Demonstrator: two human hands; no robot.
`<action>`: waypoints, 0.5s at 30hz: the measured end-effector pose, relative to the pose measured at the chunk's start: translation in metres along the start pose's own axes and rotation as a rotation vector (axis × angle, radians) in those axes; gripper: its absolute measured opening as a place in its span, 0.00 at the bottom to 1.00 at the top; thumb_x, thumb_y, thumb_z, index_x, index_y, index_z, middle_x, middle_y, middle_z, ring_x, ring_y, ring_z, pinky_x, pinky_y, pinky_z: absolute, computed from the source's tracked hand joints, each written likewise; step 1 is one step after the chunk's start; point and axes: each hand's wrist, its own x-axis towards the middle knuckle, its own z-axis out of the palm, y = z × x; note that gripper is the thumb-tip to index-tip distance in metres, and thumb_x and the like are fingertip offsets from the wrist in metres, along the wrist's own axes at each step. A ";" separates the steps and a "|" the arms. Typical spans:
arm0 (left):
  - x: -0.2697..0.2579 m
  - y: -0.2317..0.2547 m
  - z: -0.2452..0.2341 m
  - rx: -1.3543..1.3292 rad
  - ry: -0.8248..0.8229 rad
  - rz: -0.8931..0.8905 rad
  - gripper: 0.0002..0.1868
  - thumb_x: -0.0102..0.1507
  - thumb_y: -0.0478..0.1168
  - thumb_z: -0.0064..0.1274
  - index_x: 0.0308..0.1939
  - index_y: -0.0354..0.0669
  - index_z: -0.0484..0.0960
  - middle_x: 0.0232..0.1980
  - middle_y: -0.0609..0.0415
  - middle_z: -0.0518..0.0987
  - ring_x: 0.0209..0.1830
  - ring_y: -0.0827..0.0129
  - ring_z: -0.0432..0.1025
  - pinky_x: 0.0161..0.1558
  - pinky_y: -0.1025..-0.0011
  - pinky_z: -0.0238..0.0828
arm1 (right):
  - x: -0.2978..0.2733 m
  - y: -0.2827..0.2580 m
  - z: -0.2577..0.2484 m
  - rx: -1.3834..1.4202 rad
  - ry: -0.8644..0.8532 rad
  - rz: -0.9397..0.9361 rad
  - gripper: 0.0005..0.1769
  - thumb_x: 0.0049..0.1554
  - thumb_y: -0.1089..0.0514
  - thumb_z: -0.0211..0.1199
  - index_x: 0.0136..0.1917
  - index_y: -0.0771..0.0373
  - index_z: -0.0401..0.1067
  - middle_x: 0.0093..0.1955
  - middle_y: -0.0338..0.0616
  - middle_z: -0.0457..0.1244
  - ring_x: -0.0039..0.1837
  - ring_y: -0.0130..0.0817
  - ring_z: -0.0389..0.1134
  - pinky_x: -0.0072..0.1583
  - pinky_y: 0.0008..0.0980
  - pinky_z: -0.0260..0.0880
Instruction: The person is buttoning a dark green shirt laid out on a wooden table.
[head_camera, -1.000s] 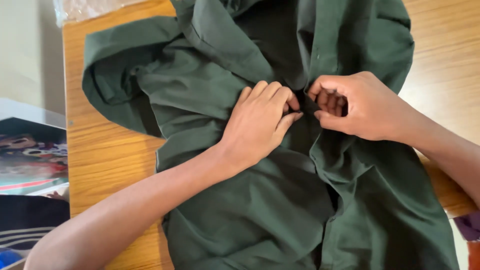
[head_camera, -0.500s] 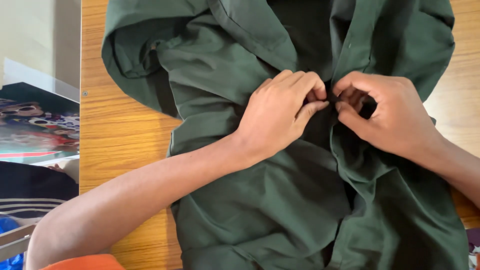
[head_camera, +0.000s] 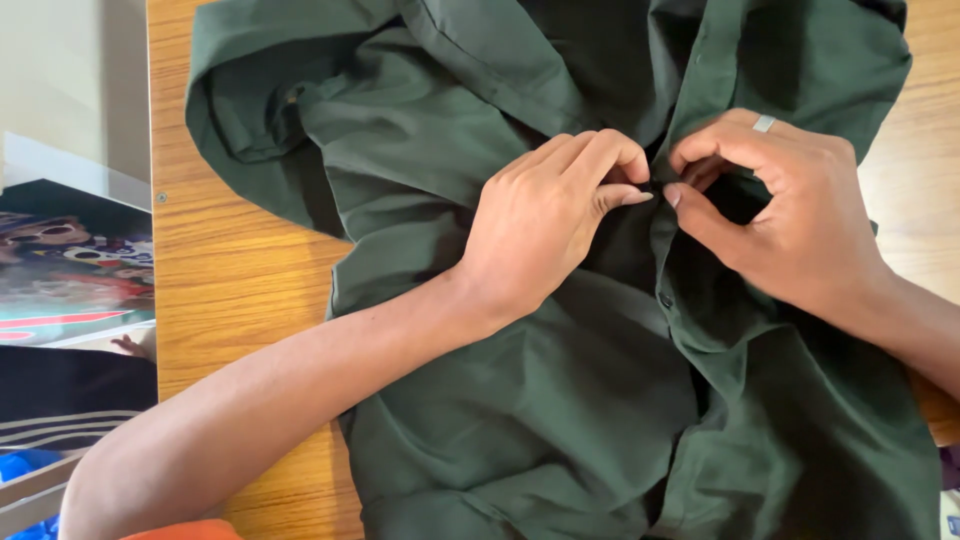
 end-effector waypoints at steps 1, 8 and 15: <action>0.000 0.000 -0.001 0.010 0.011 0.027 0.10 0.67 0.39 0.60 0.46 0.45 0.73 0.40 0.60 0.78 0.41 0.64 0.75 0.42 0.65 0.71 | 0.000 0.000 0.000 0.012 -0.004 0.014 0.09 0.56 0.69 0.68 0.51 0.70 0.73 0.47 0.45 0.69 0.49 0.33 0.74 0.51 0.28 0.69; 0.000 -0.003 0.001 0.045 0.018 0.060 0.13 0.66 0.38 0.63 0.40 0.43 0.71 0.36 0.59 0.75 0.37 0.63 0.73 0.40 0.63 0.69 | -0.002 -0.001 -0.002 0.006 -0.017 -0.037 0.09 0.57 0.68 0.69 0.52 0.70 0.74 0.48 0.46 0.70 0.50 0.33 0.75 0.52 0.27 0.71; 0.000 -0.003 0.000 0.017 0.022 0.081 0.13 0.66 0.34 0.62 0.41 0.43 0.70 0.37 0.58 0.75 0.38 0.62 0.73 0.40 0.64 0.69 | 0.005 -0.010 -0.004 -0.050 -0.007 -0.070 0.12 0.52 0.66 0.72 0.48 0.73 0.75 0.45 0.49 0.70 0.46 0.38 0.74 0.47 0.29 0.71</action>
